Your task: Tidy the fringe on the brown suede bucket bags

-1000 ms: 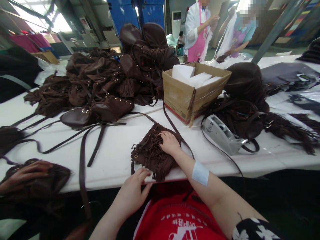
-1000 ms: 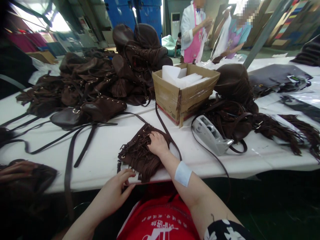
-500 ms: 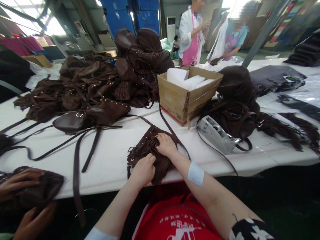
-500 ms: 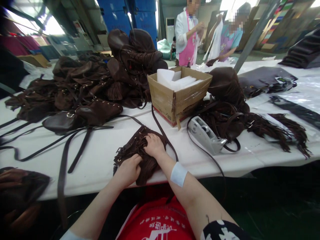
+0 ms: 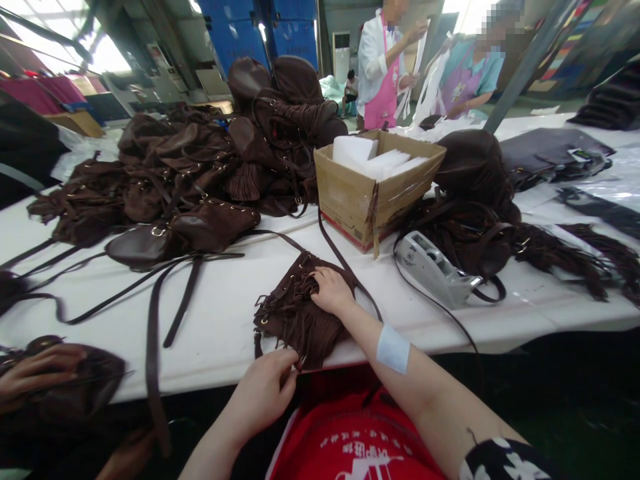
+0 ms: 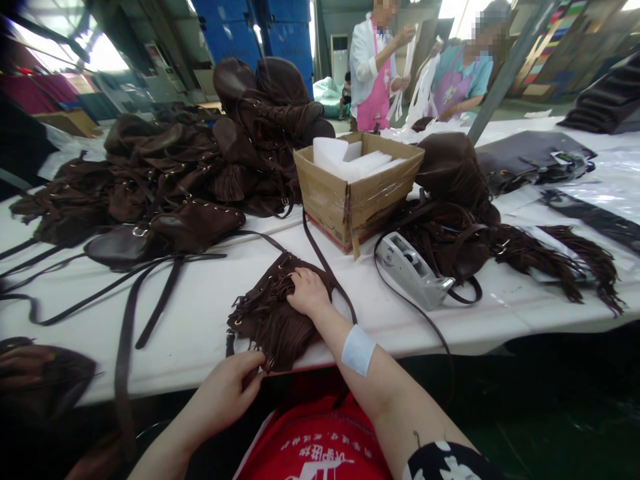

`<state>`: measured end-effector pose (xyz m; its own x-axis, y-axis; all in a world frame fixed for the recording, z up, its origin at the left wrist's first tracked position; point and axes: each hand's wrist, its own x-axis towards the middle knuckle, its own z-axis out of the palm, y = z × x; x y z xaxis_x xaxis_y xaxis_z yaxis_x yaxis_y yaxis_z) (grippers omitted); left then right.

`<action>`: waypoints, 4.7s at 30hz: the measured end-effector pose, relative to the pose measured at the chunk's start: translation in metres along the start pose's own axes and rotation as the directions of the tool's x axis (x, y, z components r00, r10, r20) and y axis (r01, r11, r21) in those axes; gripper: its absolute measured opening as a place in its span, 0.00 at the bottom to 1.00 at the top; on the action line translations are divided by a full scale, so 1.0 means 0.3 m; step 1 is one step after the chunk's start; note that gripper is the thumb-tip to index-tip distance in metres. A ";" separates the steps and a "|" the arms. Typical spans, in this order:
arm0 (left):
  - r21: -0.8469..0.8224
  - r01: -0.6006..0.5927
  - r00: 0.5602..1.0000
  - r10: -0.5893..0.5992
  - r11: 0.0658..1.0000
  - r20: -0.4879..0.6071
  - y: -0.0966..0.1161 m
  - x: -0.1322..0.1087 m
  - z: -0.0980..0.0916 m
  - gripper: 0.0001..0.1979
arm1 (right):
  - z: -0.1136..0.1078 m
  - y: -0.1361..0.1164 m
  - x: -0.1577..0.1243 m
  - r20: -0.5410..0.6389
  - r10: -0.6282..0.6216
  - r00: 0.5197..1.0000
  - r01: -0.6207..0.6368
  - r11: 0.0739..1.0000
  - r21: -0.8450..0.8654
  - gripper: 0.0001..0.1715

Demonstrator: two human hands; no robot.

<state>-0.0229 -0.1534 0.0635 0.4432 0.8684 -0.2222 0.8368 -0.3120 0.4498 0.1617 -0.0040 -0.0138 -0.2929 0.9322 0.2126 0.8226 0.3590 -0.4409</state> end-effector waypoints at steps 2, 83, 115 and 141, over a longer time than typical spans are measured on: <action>-0.073 -0.039 0.999 0.038 0.997 -0.017 -0.002 -0.029 -0.004 0.10 | 0.000 -0.001 0.001 0.008 0.004 1.000 -0.004 1.000 0.005 0.30; 0.014 0.424 0.904 -0.424 0.905 0.049 0.015 -0.020 0.008 0.31 | 0.005 0.001 0.012 0.027 -0.005 1.000 0.004 1.000 0.012 0.29; 0.060 0.046 0.989 -0.054 0.997 0.138 -0.008 -0.070 -0.058 0.11 | 0.009 0.010 0.016 0.035 -0.015 0.999 0.012 0.998 0.061 0.29; -0.304 0.024 0.995 0.006 0.952 0.098 0.018 -0.171 -0.006 0.12 | -0.006 0.022 0.014 0.074 -0.074 0.994 0.072 0.997 0.027 0.31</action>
<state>-0.0416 -0.1988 0.0789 0.4773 0.8248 -0.3030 0.7100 -0.1589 0.6861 0.1669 0.0020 -0.0142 -0.3885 0.9038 0.1792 0.7858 0.4266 -0.4478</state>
